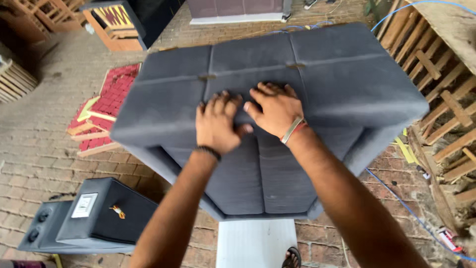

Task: The person uses a corded electric drill to fasten four gold corner brackets to the underside of a grey upholstered cushion. They position each bracket, drive screws into the corners, and then flip the cushion upright to show the finished assembly.

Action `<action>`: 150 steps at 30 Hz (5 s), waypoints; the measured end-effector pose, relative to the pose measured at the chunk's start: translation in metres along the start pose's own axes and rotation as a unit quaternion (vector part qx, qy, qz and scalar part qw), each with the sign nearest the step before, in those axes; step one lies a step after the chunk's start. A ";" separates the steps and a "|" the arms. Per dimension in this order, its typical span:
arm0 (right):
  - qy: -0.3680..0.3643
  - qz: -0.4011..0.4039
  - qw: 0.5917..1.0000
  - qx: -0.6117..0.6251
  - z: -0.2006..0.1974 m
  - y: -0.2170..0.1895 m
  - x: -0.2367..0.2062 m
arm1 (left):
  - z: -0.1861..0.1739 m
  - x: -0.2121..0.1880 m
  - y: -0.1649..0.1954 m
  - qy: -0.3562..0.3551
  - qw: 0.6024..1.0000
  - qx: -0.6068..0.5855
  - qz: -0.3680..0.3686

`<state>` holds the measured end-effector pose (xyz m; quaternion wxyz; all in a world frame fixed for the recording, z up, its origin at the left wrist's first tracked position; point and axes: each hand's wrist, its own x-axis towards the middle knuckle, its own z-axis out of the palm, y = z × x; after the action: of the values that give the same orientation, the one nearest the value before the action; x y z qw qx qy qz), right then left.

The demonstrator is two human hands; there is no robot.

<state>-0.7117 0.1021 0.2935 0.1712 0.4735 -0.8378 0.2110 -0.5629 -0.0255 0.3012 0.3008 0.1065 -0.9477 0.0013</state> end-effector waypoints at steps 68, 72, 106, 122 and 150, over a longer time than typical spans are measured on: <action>-0.280 0.475 0.765 0.332 0.256 0.211 -0.287 | 0.381 -0.170 -0.070 -0.558 0.735 -0.309 -0.231; -0.264 0.464 0.765 0.361 0.240 0.202 -0.268 | 0.374 -0.153 -0.056 -0.495 0.760 -0.351 -0.232; -0.320 0.451 0.686 0.472 0.194 0.072 -0.270 | 0.197 -0.235 -0.024 -0.365 0.744 -0.420 -0.370; -0.268 0.475 0.708 0.448 0.178 -0.106 -0.427 | 0.103 -0.431 -0.071 -0.320 0.599 -0.573 -0.458; 0.262 0.610 0.645 0.378 -0.064 -0.221 -0.699 | 0.056 -0.508 0.190 -0.512 0.578 -0.612 -0.167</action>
<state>-0.1698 0.5371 0.0498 0.0226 -0.1963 -0.7049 0.6812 -0.2290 0.2585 -0.0225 -0.2461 0.0361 -0.6854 -0.6844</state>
